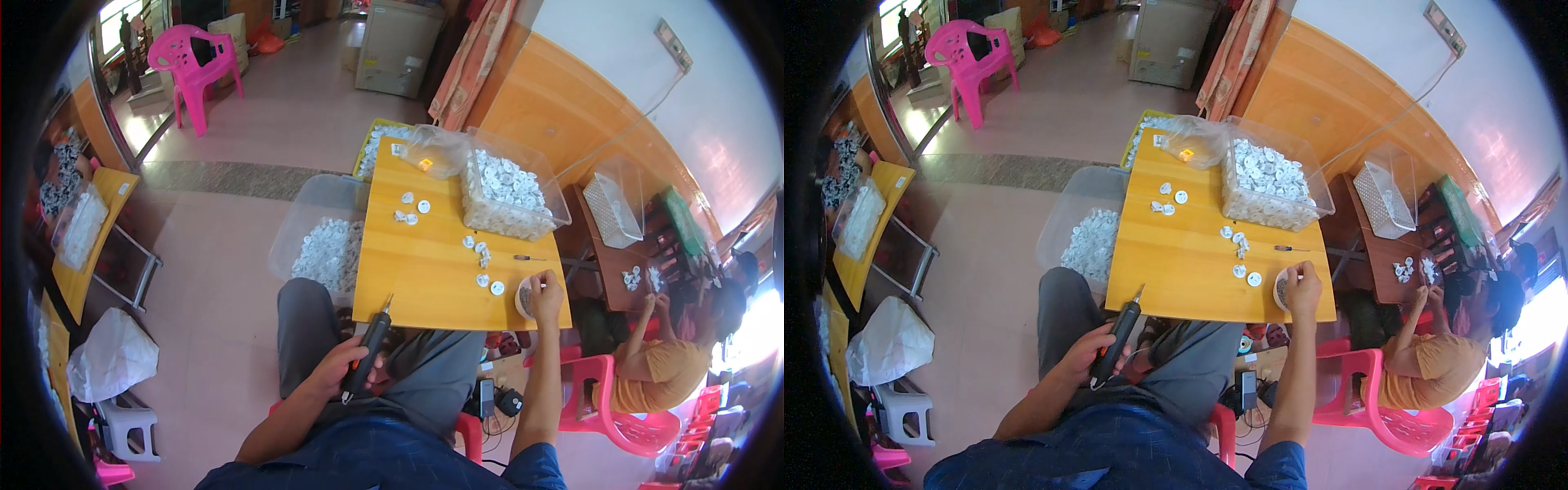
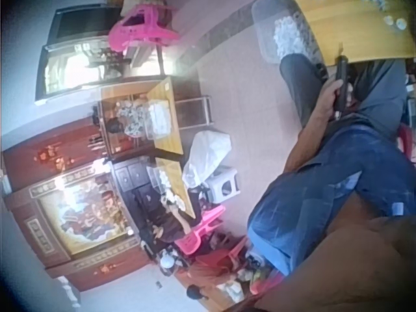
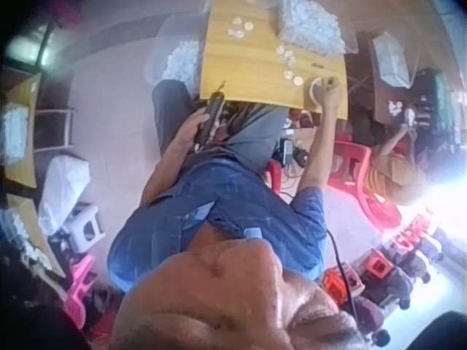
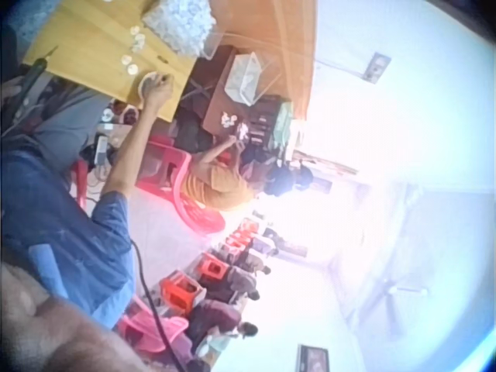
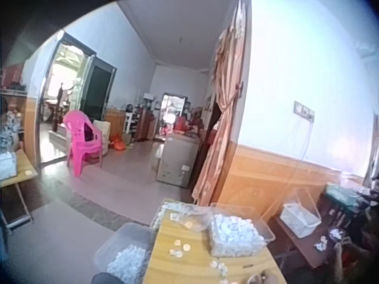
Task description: Assembling small plastic components using an electric screwdriver.
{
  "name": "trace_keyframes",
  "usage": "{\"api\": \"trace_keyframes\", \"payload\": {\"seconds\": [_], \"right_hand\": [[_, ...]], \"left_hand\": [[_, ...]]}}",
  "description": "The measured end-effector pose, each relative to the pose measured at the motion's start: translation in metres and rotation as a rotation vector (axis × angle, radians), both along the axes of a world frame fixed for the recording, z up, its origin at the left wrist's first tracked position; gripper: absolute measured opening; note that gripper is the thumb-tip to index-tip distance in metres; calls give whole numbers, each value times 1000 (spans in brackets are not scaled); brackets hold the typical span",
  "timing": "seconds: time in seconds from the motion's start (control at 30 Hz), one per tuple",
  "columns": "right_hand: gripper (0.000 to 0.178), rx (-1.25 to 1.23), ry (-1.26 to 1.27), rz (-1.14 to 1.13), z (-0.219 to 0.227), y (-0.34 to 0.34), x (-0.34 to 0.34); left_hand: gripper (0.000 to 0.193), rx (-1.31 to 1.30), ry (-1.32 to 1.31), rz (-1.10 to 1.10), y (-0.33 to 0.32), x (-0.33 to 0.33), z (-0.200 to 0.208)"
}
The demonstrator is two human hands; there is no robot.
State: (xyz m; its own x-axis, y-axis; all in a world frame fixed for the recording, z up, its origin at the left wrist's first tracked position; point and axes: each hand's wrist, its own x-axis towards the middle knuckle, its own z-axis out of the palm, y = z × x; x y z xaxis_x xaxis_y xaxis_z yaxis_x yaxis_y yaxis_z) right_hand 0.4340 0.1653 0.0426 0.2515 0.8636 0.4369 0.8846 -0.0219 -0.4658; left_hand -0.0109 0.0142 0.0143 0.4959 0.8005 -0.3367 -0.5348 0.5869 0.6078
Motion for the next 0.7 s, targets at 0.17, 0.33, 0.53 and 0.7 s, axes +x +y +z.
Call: {"api": "trace_keyframes", "payload": {"seconds": [0.17,0.33,0.53,0.7], "right_hand": [[13,76,358,132,-18,6,-34],[4,-161,1067,372,-42,0,-122],[10,-332,1286,520,-53,-6,-217],[10,-360,1412,552,-48,-4,-242]], "left_hand": [[28,-13,-22,-11,2,1,-1],[30,-14,-1,-9,1,2,-11],[32,50,-51,-38,-3,0,-5],[37,106,7,-54,-2,-1,-9]]}}
